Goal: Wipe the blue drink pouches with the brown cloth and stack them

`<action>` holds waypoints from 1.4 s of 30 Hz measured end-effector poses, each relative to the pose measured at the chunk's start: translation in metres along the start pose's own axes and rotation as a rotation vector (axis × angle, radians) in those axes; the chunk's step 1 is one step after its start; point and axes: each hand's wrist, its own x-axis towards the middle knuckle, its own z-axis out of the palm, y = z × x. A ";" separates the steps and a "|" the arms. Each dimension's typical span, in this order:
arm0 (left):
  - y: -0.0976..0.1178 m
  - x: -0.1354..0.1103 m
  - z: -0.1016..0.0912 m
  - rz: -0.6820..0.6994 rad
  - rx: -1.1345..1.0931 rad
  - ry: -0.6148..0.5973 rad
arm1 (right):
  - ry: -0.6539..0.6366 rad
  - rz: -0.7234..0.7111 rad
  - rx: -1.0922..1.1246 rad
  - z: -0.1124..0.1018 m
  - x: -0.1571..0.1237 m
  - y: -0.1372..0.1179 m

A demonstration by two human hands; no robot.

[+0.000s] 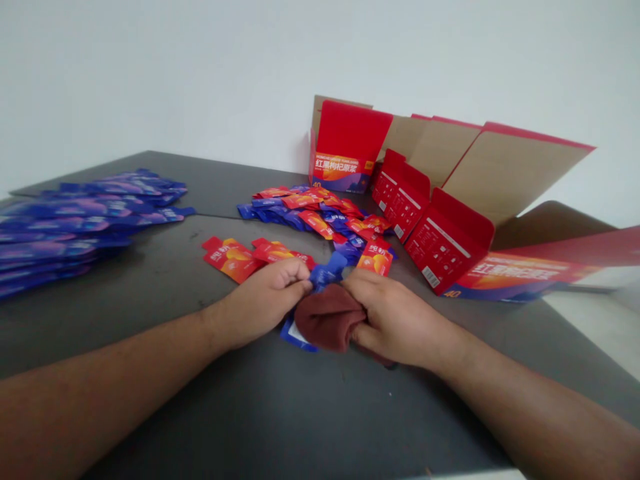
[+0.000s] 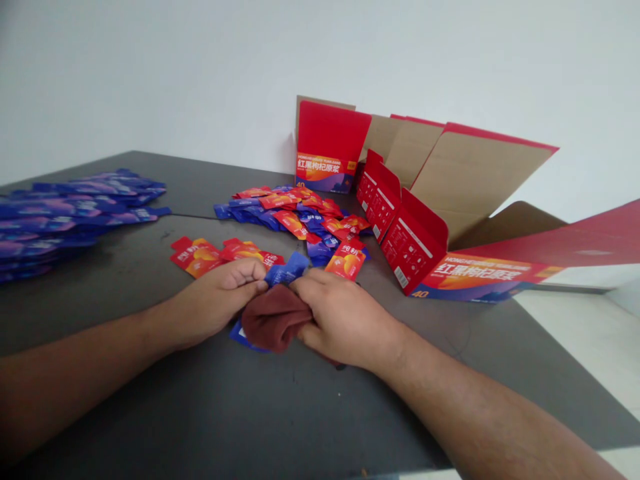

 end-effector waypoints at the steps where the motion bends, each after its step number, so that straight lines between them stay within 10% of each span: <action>1: -0.001 0.000 0.000 -0.016 -0.031 -0.009 | 0.062 0.055 -0.021 -0.001 0.001 0.002; 6: -0.002 0.000 0.001 -0.043 -0.072 -0.052 | 0.215 0.169 -0.032 -0.003 0.005 0.012; 16: 0.003 0.000 -0.001 0.013 0.039 -0.005 | -0.100 -0.126 0.049 0.001 0.000 0.000; 25: 0.000 0.000 -0.001 -0.043 -0.051 -0.055 | 0.220 0.154 -0.057 -0.001 0.004 0.013; 35: 0.003 0.000 -0.001 0.008 0.043 0.007 | -0.112 -0.120 0.056 -0.001 -0.001 0.000; 42: 0.001 0.001 0.001 -0.065 -0.072 -0.041 | 0.180 0.145 -0.055 -0.002 0.004 0.010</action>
